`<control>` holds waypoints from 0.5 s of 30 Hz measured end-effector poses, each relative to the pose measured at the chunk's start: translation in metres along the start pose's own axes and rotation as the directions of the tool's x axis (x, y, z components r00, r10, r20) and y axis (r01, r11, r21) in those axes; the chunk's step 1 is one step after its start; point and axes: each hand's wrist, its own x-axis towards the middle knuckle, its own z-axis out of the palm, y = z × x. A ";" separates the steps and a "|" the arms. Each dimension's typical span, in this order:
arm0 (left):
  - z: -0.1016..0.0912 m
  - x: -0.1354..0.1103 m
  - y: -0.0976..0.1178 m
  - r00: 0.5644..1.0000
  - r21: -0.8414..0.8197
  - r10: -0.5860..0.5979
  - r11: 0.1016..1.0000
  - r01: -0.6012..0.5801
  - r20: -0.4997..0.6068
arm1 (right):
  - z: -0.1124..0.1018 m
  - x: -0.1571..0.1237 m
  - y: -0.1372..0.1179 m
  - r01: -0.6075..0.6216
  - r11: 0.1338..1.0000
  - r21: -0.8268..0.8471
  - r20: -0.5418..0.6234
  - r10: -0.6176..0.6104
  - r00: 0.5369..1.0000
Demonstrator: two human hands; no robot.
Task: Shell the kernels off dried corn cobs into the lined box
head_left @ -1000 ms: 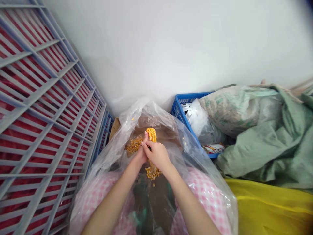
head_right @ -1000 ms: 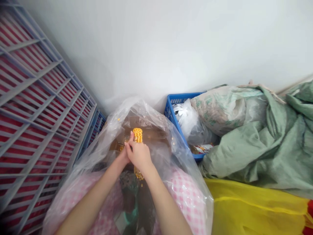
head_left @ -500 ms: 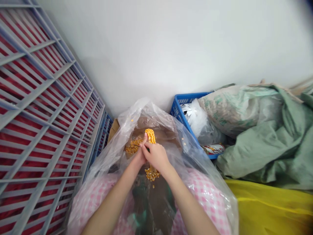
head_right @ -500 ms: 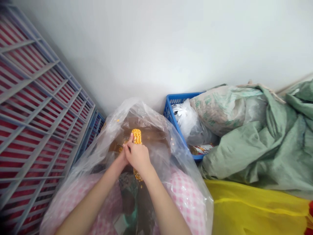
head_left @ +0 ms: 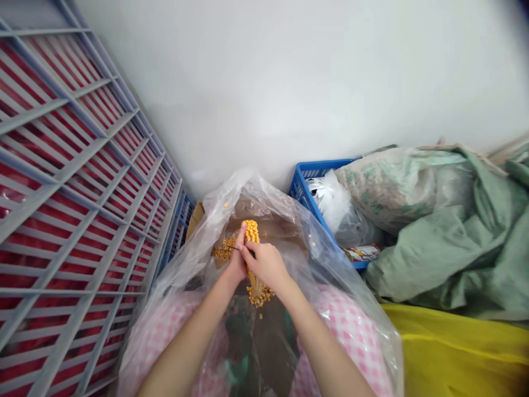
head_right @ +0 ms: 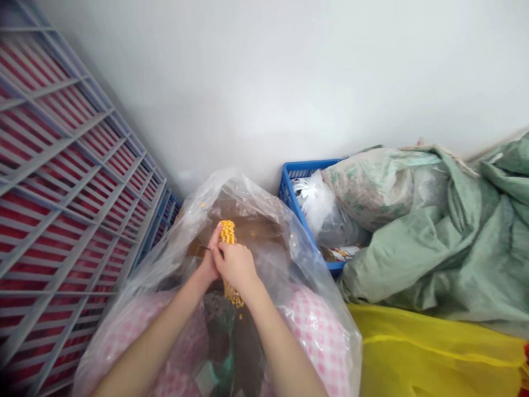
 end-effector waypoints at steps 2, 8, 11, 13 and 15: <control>-0.003 -0.005 -0.001 0.997 0.023 0.061 0.998 -0.060 -0.047 | -0.001 0.000 -0.001 -0.001 0.999 0.038 0.001 0.001 1.000; -0.005 -0.025 0.006 0.998 0.060 -0.066 0.996 0.067 -0.025 | -0.005 0.000 -0.004 0.029 0.983 0.180 -0.039 -0.022 0.999; -0.004 -0.031 0.012 0.993 0.060 -0.086 0.994 0.091 -0.085 | -0.007 -0.002 -0.003 0.040 0.971 0.237 -0.053 -0.028 0.998; -0.005 -0.034 0.016 0.990 0.075 -0.100 0.991 0.108 -0.103 | -0.009 -0.003 -0.002 0.041 0.963 0.265 -0.064 -0.025 0.998; -0.007 -0.034 0.021 0.988 0.101 -0.118 0.987 0.128 -0.097 | -0.010 -0.004 -0.001 0.044 0.956 0.289 -0.076 -0.023 0.997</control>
